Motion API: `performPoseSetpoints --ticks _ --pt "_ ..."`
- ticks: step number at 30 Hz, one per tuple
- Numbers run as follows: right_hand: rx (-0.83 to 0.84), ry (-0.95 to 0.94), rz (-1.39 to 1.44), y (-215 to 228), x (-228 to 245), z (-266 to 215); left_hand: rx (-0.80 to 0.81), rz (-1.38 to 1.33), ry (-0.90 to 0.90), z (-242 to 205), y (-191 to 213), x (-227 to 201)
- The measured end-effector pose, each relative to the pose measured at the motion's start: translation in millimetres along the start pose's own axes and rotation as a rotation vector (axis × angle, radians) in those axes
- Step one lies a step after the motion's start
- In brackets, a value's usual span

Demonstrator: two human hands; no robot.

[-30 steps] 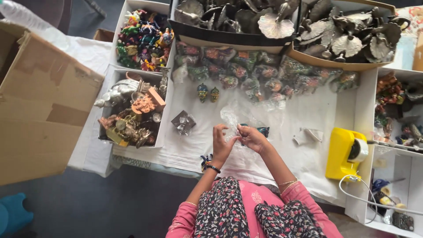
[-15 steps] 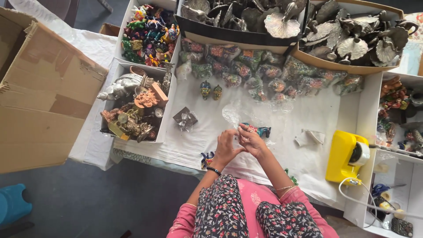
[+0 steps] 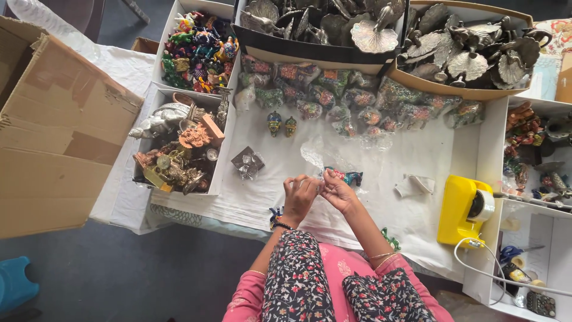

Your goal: The person cleans a small blue horse figurine with a white cloth, then wraps it in bubble wrap. They secure the wrapped figurine with tape from a yellow dispenser and place it into a white box.

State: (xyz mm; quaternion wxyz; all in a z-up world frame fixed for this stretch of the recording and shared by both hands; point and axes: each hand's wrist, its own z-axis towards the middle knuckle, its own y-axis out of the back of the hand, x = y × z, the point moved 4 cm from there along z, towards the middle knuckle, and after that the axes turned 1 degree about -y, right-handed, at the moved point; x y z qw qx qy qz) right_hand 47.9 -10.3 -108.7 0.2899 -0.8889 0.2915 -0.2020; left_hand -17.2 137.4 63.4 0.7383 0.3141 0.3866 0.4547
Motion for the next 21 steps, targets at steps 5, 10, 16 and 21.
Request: performPoseSetpoints --ticks 5,10,16,21 --pt "-0.055 -0.006 -0.088 -1 2 -4 -0.003 -0.098 -0.023 -2 10 7" --pt "-0.045 -0.012 -0.074 -5 -8 -5 0.004 -0.229 0.023 3 15 7" --pt "0.008 0.047 0.027 -2 -16 -4 -0.035 -0.779 0.854 -27 -36 37" --pt "0.278 0.108 0.067 135 -27 68 -0.355 -1.371 1.224 -61 -69 67"
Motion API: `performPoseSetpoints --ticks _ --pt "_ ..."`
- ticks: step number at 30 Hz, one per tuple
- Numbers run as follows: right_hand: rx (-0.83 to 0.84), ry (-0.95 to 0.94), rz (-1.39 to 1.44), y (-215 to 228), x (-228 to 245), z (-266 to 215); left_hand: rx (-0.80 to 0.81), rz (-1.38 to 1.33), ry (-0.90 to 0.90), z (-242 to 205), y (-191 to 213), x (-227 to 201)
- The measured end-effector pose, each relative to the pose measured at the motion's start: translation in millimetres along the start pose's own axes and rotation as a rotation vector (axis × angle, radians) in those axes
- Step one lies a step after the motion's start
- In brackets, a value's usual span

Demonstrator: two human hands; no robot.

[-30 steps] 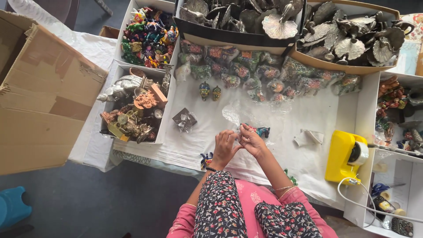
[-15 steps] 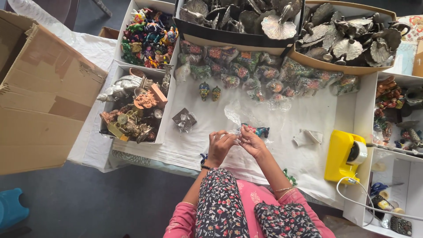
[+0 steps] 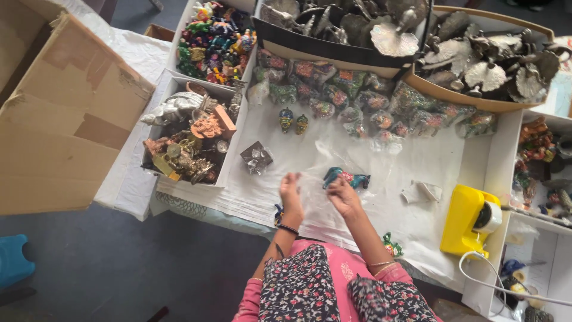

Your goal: The person cleans a small blue horse figurine with a white cloth, then wraps it in bubble wrap. They secure the wrapped figurine with tape from a yellow dispenser and place it into a white box.

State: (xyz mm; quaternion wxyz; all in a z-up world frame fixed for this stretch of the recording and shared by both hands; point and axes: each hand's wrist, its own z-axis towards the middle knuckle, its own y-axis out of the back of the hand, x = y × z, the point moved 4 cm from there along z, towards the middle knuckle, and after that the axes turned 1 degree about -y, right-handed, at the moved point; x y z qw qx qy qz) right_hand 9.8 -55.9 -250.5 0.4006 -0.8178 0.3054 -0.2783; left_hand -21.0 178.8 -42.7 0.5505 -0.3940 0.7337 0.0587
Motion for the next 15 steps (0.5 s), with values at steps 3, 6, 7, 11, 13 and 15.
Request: performPoseSetpoints --ticks 3,6,7,11,13,15 --pt "0.065 0.007 0.038 -33 21 0 -0.17 -0.146 0.108 7 24 -23" --pt "-0.21 0.065 -0.135 -139 19 -34 -0.095 -0.084 0.072 3 29 -33" --pt "-0.211 0.153 -0.335 -172 15 -44 0.017 -0.049 0.046 3 25 -34" --pt "0.096 0.674 -1.436 -359 16 -107 0.122 0.109 -0.11 -8 1 -47" --pt "0.519 0.839 -1.83 -398 2 -113 0.21 0.076 -0.12 -18 -13 -62" --pt "0.464 0.772 -1.843 -355 -2 -84 0.204 0.134 -0.157 -15 -11 -62"
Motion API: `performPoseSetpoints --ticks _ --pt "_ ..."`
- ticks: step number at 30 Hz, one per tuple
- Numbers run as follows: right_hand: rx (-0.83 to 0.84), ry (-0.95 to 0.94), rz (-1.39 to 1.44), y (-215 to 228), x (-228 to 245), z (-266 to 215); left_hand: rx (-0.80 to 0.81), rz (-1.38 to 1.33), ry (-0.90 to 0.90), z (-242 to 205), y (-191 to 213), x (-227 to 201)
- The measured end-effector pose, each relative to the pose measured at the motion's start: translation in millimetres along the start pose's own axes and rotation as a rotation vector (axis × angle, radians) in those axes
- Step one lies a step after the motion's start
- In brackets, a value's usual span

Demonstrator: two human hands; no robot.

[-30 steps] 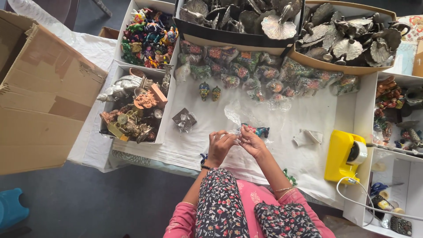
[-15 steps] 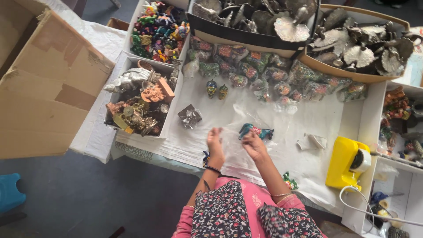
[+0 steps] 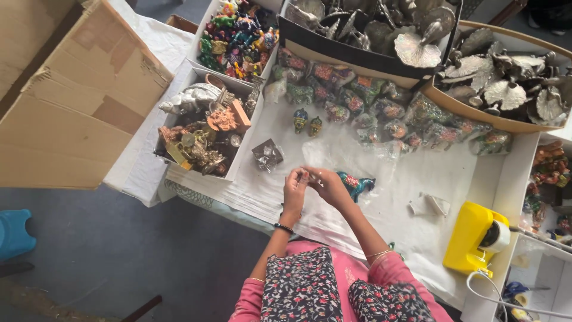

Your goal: The person cleans a small blue horse figurine with a white cloth, then wraps it in bubble wrap. They secure the wrapped figurine with tape from a yellow dispenser and place it into a white box.

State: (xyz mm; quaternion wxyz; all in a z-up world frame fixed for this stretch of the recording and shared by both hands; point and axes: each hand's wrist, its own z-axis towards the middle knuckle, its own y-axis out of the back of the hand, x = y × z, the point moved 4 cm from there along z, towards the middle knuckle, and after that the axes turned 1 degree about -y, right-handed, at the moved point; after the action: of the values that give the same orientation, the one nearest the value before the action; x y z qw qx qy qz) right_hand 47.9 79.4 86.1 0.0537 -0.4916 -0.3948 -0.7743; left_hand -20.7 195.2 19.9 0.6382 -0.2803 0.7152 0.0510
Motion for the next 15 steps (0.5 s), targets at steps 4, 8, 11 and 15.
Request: performPoseSetpoints --ticks 4,8,11,15 --pt "-0.171 -0.018 -0.015 -30 -40 -21 -0.059 -0.141 -0.072 14 15 20" --pt "-0.228 0.05 -0.019 -26 -14 -22 -0.184 -0.263 0.058 11 17 34" --pt "-0.216 0.054 -0.098 -22 -4 -18 -0.173 -0.457 0.055 16 18 40" --pt "-0.248 0.006 -0.096 -21 2 -17 -0.214 -0.458 0.12 31 28 70"
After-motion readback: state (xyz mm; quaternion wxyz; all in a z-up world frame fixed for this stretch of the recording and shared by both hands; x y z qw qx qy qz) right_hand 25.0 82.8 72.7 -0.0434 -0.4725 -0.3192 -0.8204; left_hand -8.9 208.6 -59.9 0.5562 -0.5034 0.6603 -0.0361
